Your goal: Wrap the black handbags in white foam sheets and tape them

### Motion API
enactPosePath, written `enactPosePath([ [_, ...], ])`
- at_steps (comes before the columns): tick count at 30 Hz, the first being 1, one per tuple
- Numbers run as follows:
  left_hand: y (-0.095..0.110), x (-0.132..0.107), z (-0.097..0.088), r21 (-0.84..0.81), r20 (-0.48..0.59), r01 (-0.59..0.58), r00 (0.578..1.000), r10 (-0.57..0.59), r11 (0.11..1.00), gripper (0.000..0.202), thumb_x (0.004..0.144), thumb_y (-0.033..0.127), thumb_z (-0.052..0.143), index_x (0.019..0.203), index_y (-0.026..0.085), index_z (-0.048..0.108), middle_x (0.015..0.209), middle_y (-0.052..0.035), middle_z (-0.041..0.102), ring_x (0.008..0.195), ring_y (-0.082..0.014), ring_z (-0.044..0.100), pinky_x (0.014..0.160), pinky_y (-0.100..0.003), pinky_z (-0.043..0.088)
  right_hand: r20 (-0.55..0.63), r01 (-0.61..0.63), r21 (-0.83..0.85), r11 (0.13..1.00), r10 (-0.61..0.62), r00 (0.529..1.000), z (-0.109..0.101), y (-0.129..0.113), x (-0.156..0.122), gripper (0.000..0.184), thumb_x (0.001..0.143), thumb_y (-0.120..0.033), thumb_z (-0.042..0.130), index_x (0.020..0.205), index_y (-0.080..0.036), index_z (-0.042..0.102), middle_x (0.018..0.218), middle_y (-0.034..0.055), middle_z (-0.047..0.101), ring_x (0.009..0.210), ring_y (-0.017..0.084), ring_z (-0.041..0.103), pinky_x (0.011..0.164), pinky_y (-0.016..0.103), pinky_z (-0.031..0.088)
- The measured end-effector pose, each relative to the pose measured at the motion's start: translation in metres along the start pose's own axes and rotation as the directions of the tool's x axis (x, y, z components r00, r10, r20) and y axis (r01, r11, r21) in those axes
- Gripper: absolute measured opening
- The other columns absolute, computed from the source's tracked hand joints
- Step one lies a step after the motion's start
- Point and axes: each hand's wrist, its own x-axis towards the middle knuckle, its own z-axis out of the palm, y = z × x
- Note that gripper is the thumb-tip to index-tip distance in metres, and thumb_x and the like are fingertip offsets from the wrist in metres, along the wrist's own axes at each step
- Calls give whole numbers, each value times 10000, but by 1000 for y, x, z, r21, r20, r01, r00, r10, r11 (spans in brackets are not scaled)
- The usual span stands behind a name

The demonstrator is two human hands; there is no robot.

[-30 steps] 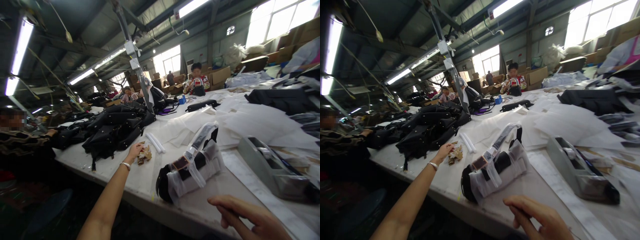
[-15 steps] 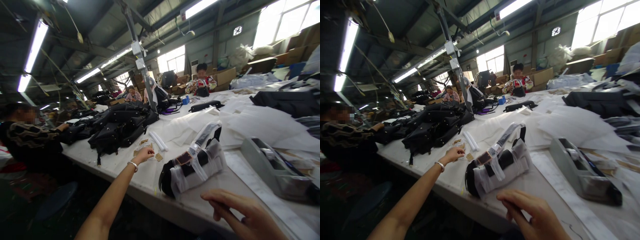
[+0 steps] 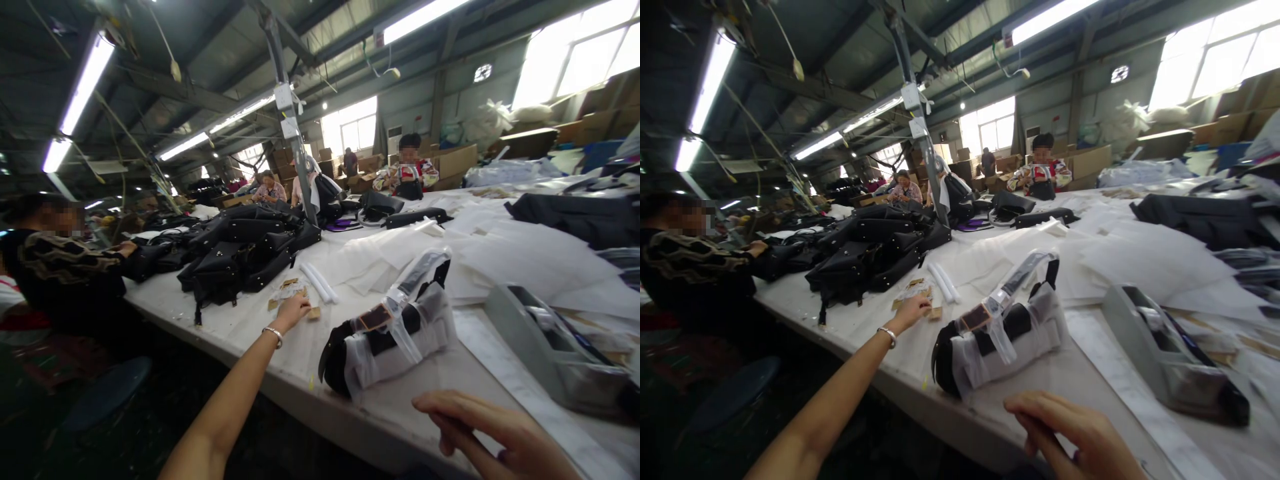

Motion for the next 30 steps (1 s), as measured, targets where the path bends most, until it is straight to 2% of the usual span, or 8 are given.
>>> enactPosePath([
  [4,10,2,-41,-225,-98,-30,995,8,974,285,929,396,620,1064,146,637,1062,-61,658,943,-203,645,841,-415,554,-50,13,-8,1000,-13,999,-3,-4,12,209,856,-226,635,988,-279,789,726,4,750,579,133,706,538,119,553],
  [7,34,-3,-77,-413,-164,-99,986,33,905,288,941,421,586,971,138,634,941,-47,670,861,-180,652,806,-382,550,-100,38,-5,999,-38,994,-8,-10,28,204,874,-249,649,1032,-280,774,735,5,746,618,135,710,572,131,564],
  [11,86,-23,-129,-583,-242,-238,964,113,777,327,899,472,595,916,147,620,859,-50,695,803,-167,653,776,-311,524,-179,123,35,992,-115,977,-14,-28,56,231,907,-243,636,1109,-293,736,847,8,759,694,124,723,665,145,582],
  [16,157,-56,-170,-662,-292,-382,924,248,645,327,864,476,651,916,154,629,872,-47,700,819,-156,651,784,-280,508,-249,211,164,964,-166,954,-9,-51,100,373,921,-259,629,1286,-337,629,1265,30,670,1047,172,699,925,259,575],
  [19,194,-71,-175,-729,-301,-428,901,311,534,296,873,439,667,947,155,631,893,-51,709,840,-157,664,816,-291,521,-252,200,260,945,-133,958,-2,-54,125,620,860,-287,702,1437,-325,477,1431,60,552,1238,222,598,1039,359,521],
  [21,215,-78,-172,-773,-296,-439,888,352,458,266,877,405,680,949,154,634,895,-52,716,846,-157,673,838,-298,529,-226,152,349,924,-75,971,-1,-51,134,705,826,-294,736,1462,-289,432,1343,81,622,1198,233,623,1019,388,531],
  [27,247,-87,-153,-779,-285,-446,878,384,441,240,871,390,700,915,159,652,794,-17,700,755,-123,658,781,-261,540,-271,24,411,911,97,958,-31,-41,115,453,858,-393,708,1266,-214,623,952,45,763,836,210,723,733,311,593],
  [30,255,-85,-142,-754,-268,-451,875,403,478,282,839,416,730,902,151,656,730,-7,668,694,-116,626,716,-249,527,-391,44,259,965,63,918,-49,-41,100,313,875,-427,694,1112,-227,729,954,33,769,872,210,719,798,312,581],
])
